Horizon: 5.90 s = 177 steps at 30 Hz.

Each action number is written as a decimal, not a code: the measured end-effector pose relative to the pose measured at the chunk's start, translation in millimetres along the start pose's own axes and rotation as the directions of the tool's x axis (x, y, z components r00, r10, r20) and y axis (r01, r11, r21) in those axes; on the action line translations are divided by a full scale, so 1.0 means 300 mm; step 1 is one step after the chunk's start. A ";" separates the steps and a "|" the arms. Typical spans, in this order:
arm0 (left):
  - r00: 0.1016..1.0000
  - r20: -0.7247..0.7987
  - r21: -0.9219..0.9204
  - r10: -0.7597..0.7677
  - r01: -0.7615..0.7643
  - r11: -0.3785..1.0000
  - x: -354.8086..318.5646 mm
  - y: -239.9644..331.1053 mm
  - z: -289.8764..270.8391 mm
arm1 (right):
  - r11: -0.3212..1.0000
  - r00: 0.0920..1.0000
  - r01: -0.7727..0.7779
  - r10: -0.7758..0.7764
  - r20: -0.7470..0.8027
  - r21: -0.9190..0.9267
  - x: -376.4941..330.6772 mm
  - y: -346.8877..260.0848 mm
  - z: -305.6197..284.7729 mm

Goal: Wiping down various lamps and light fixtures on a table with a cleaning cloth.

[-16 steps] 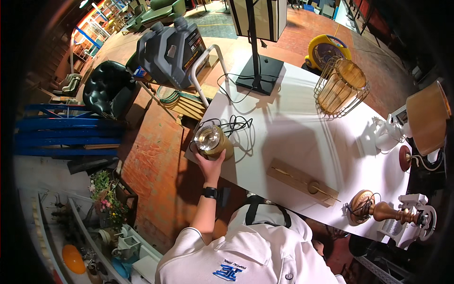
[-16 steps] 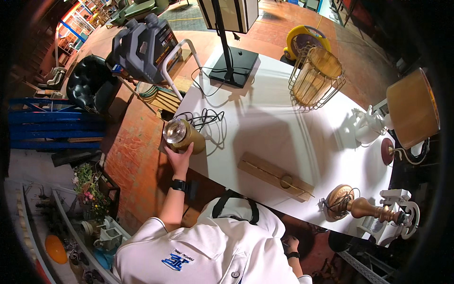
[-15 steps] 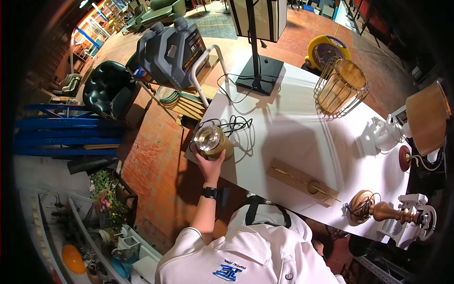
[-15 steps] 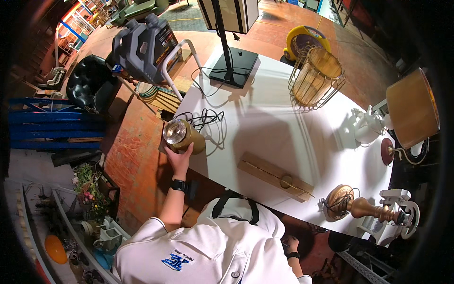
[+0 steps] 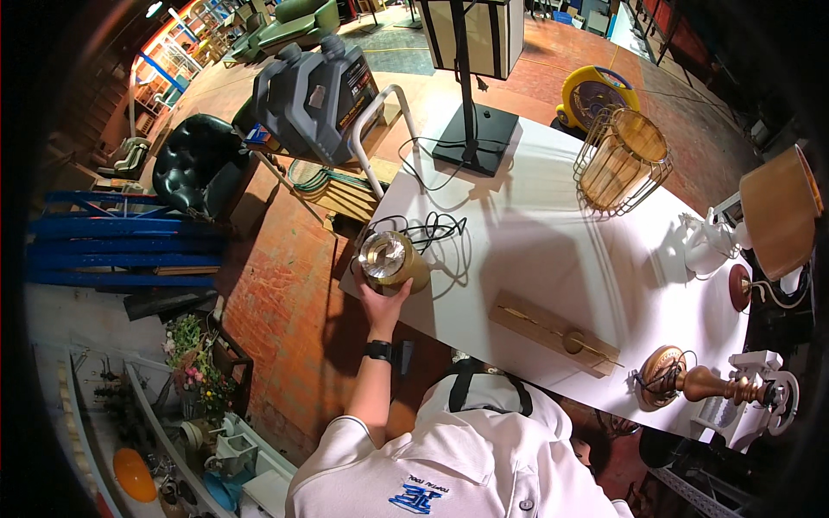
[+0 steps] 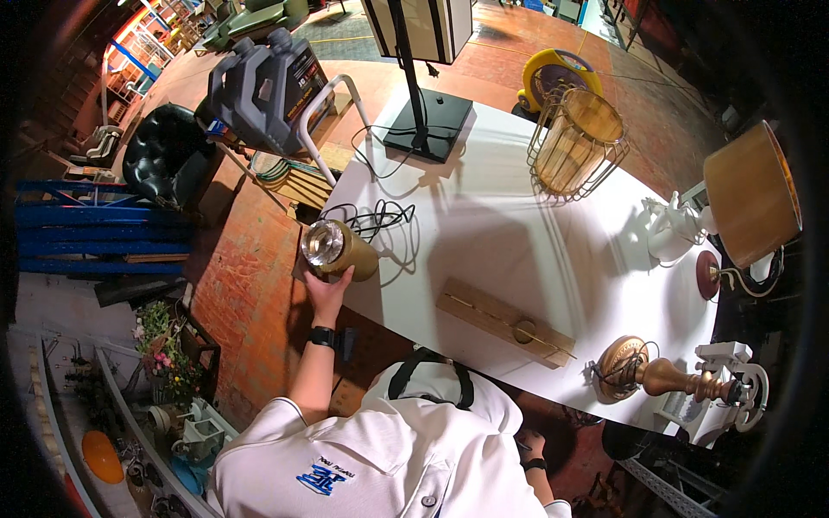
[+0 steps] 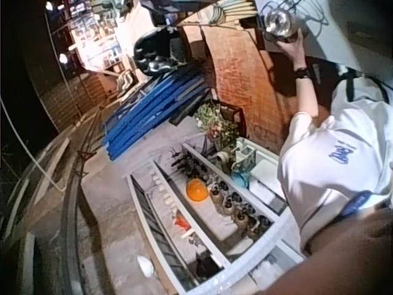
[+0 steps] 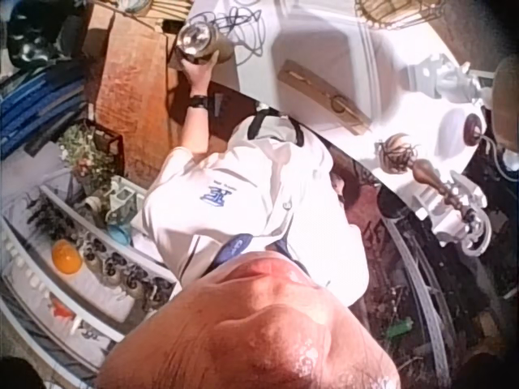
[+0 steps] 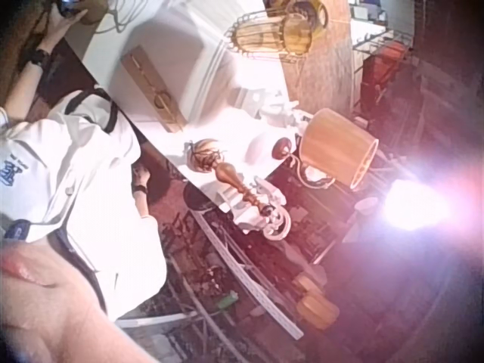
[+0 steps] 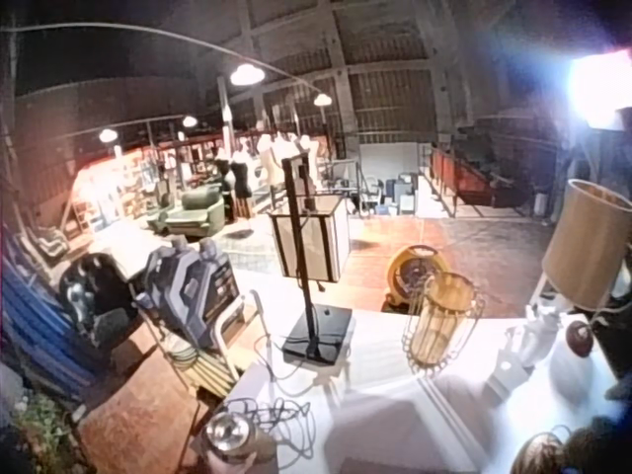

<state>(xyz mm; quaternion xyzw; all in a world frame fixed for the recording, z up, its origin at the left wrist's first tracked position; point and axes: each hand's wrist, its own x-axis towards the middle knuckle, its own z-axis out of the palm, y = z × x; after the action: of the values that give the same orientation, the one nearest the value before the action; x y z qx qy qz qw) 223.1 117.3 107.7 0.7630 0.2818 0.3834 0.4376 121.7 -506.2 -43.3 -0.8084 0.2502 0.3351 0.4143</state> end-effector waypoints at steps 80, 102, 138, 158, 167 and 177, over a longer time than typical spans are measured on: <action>0.798 0.574 0.054 -0.181 0.184 0.981 -0.361 0.154 0.156 | 0.927 0.980 -0.170 0.193 -0.039 0.333 0.022 -0.002 -0.024; 0.680 0.730 0.082 0.066 -0.182 0.980 -0.266 0.275 0.389 | 0.736 0.670 0.675 -0.643 -0.372 -0.057 -0.032 -0.874 -0.160; 0.535 0.774 0.050 -0.338 0.481 0.875 -0.225 0.237 0.411 | 0.899 0.564 0.426 -0.176 -0.807 0.102 -0.001 -0.644 -0.227; 0.490 0.806 0.086 -0.334 0.461 0.883 -0.206 0.216 0.409 | 0.944 0.374 0.254 -0.295 -0.879 -0.208 0.114 -0.489 -0.431; 0.471 0.824 0.051 -0.314 0.491 0.870 -0.200 0.200 0.409 | 0.948 0.355 0.263 -0.267 -0.896 -0.178 0.133 -0.483 -0.445; 0.527 0.815 0.024 -0.242 0.386 0.922 -0.204 0.213 0.404 | 0.987 0.546 0.161 -0.108 -0.831 -0.022 0.069 -0.562 -0.457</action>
<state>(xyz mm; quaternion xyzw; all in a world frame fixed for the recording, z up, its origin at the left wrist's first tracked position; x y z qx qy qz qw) 296.5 -13.4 104.4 0.7514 0.1546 -0.0672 0.6379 296.0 -534.1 85.2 -0.8753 0.3623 -0.1248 0.2948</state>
